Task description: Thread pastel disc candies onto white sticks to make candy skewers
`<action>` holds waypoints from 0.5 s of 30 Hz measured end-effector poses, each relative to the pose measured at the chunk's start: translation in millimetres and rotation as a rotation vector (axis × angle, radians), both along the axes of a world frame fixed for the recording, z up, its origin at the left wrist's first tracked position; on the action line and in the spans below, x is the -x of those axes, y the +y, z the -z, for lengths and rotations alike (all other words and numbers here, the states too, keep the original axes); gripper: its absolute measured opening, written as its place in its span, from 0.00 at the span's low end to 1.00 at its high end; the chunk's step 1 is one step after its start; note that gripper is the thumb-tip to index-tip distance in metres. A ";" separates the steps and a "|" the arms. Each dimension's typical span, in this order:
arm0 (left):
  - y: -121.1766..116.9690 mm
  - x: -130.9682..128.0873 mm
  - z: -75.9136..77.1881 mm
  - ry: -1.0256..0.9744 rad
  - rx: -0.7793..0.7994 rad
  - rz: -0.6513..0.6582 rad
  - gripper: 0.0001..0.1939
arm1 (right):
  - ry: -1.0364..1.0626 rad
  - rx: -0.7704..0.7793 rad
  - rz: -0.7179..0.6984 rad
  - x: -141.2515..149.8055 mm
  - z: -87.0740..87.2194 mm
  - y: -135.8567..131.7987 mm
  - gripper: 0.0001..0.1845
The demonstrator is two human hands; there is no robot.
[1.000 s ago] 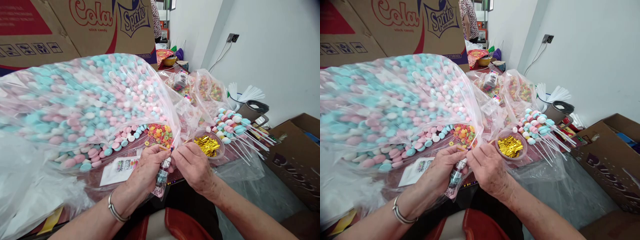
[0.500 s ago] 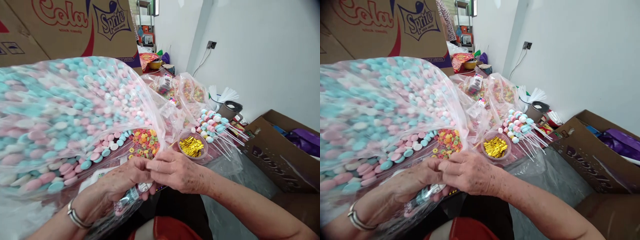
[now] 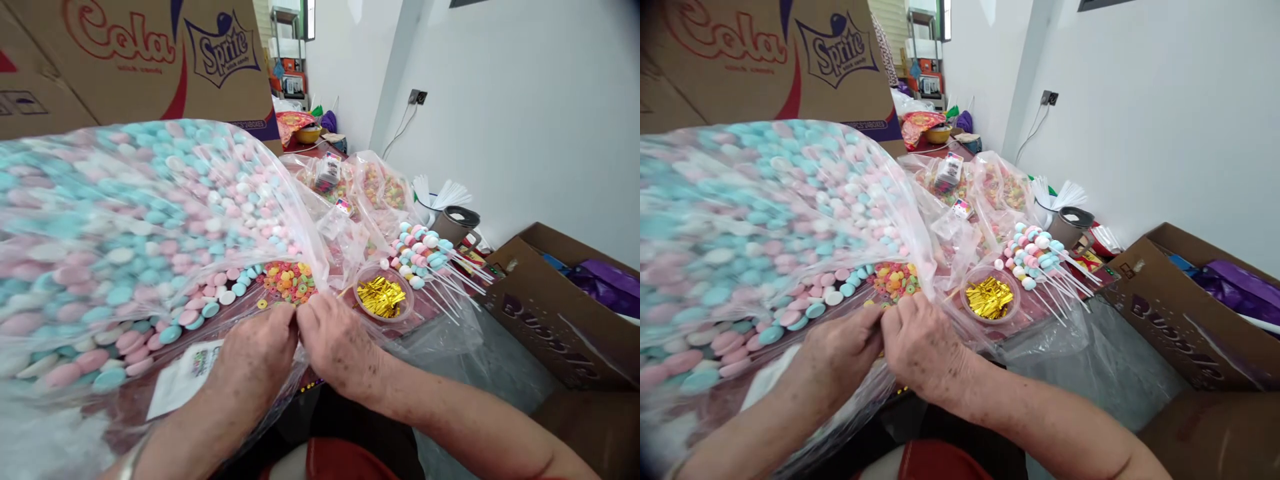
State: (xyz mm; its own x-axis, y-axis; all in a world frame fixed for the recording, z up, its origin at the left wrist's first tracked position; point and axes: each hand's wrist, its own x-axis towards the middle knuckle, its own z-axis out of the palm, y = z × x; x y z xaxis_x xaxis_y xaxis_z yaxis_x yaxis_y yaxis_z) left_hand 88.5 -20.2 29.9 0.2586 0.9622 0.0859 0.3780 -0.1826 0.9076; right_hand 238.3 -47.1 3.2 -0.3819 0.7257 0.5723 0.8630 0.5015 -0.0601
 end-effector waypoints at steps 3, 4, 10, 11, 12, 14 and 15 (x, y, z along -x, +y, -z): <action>-16.5 -0.7 2.9 0.104 -0.454 -0.122 0.04 | 0.497 0.147 0.077 11.1 7.3 16.7 0.10; -22.6 0.3 5.4 0.082 -0.499 -0.114 0.04 | 0.686 0.235 0.054 14.7 7.1 20.1 0.09; -29.5 12.8 4.2 -0.479 0.142 -0.245 0.11 | 1.126 0.460 -0.132 43.1 -3.4 8.2 0.07; -26.0 17.7 -2.3 -0.616 0.205 -0.256 0.16 | 1.133 0.467 -0.161 47.5 -4.3 4.8 0.07; -22.8 24.2 -9.9 -0.690 0.222 -0.224 0.21 | 1.154 0.499 -0.192 51.2 -4.9 2.3 0.07; -19.6 41.3 -24.9 -0.709 0.198 -0.068 0.28 | 1.219 0.606 -0.246 55.9 -5.9 -0.1 0.08; -20.1 51.0 -30.4 -0.632 0.199 0.064 0.31 | 1.253 0.643 -0.259 57.3 -6.4 -0.5 0.07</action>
